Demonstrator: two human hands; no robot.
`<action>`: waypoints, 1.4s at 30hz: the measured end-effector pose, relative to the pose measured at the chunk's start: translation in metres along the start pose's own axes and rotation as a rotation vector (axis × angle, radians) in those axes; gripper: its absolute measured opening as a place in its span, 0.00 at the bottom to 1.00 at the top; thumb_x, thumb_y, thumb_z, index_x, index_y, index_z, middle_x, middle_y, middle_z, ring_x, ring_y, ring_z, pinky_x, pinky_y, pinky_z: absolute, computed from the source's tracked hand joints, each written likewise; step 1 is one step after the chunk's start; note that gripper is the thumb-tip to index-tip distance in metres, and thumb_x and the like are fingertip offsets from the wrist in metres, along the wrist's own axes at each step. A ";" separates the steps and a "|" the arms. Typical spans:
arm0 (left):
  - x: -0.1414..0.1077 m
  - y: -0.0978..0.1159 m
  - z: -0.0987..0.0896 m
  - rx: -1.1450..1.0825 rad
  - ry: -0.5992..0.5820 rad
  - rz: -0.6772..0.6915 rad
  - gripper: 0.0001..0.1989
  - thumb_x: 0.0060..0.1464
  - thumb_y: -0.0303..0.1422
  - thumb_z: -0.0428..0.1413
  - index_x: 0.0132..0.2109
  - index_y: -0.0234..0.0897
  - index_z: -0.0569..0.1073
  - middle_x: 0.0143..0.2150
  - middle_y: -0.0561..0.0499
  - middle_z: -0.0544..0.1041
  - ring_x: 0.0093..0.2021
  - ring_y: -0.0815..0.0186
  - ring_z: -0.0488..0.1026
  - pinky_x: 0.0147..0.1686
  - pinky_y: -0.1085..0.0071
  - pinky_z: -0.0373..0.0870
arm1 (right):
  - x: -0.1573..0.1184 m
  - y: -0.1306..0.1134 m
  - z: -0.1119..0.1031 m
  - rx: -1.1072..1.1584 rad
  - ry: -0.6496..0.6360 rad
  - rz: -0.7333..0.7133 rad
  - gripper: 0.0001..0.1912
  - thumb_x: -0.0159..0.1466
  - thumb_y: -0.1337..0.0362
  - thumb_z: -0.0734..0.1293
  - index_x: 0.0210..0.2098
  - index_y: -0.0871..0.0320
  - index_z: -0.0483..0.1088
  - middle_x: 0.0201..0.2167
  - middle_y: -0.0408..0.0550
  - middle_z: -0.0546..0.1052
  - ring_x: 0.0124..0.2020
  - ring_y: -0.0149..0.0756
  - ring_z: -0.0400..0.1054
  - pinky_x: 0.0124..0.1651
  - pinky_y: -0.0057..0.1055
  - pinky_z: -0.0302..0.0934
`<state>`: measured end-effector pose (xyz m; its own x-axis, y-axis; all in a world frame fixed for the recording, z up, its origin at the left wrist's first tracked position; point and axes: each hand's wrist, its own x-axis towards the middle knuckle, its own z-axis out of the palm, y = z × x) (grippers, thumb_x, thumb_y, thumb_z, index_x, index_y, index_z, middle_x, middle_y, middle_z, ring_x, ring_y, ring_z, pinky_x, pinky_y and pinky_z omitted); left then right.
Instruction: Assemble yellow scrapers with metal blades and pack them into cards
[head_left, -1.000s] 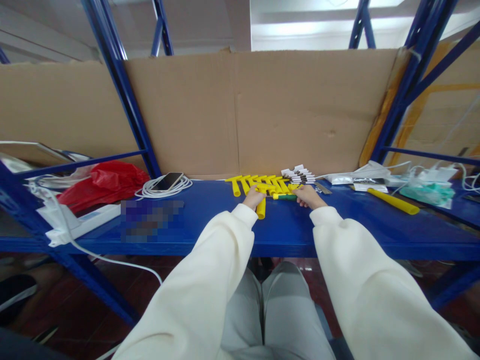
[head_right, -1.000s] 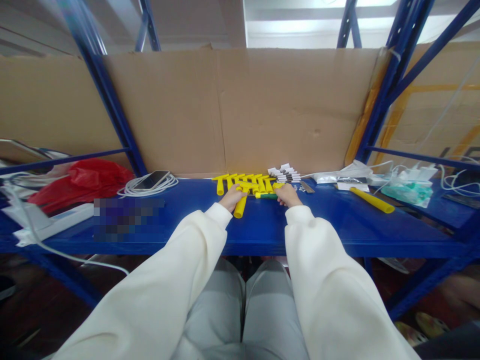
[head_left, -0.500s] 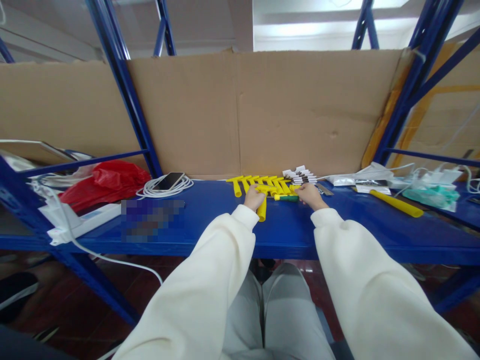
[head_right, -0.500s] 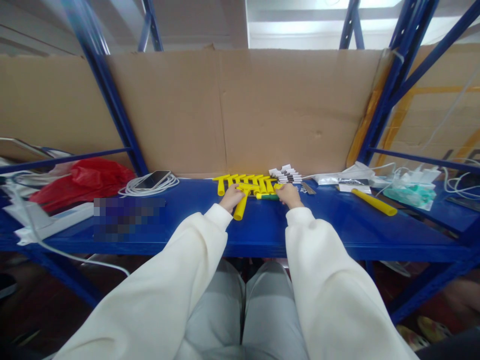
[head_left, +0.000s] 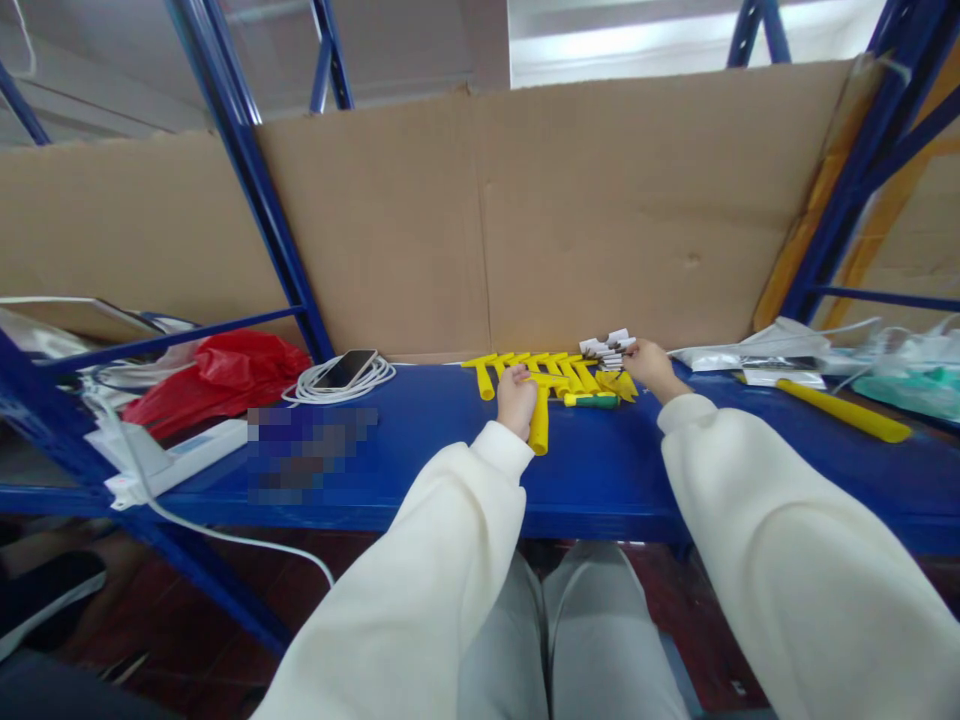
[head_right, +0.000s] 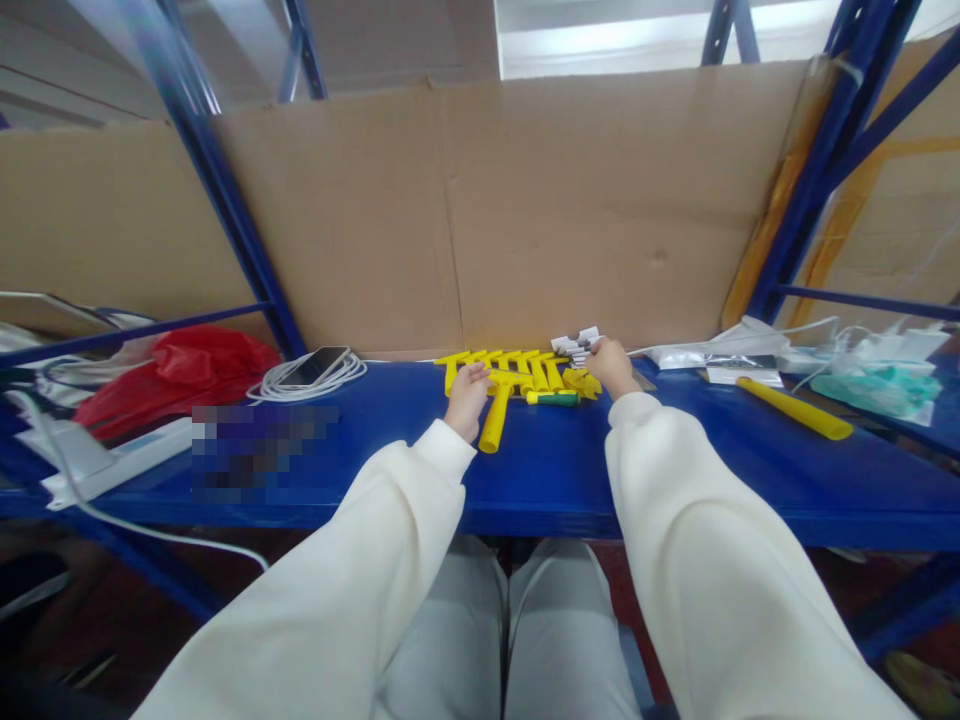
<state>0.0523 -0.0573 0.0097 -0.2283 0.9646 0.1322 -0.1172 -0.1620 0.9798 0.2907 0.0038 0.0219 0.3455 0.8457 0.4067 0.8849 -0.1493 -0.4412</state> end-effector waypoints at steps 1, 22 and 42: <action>-0.001 0.000 -0.001 -0.006 0.001 -0.001 0.22 0.52 0.15 0.51 0.51 0.35 0.73 0.54 0.41 0.78 0.54 0.62 0.75 0.55 0.65 0.71 | 0.006 0.001 0.001 -0.005 0.024 -0.009 0.19 0.63 0.71 0.64 0.52 0.63 0.76 0.51 0.63 0.79 0.56 0.50 0.71 0.57 0.38 0.64; -0.004 0.002 -0.006 -0.132 0.050 -0.002 0.24 0.49 0.15 0.52 0.51 0.37 0.73 0.52 0.43 0.78 0.54 0.60 0.76 0.53 0.65 0.73 | 0.077 -0.013 0.044 -0.101 0.111 0.208 0.36 0.61 0.51 0.70 0.61 0.69 0.65 0.59 0.77 0.71 0.63 0.65 0.63 0.63 0.63 0.50; -0.003 0.004 0.000 -0.282 0.124 0.005 0.16 0.41 0.15 0.52 0.36 0.37 0.71 0.38 0.49 0.76 0.43 0.66 0.77 0.50 0.68 0.73 | 0.059 0.027 0.029 0.063 0.162 0.193 0.19 0.60 0.67 0.66 0.50 0.69 0.75 0.51 0.72 0.74 0.55 0.58 0.70 0.58 0.50 0.64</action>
<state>0.0529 -0.0611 0.0128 -0.3435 0.9338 0.1005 -0.3751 -0.2345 0.8968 0.3253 0.0646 0.0107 0.5563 0.7106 0.4308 0.7782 -0.2636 -0.5701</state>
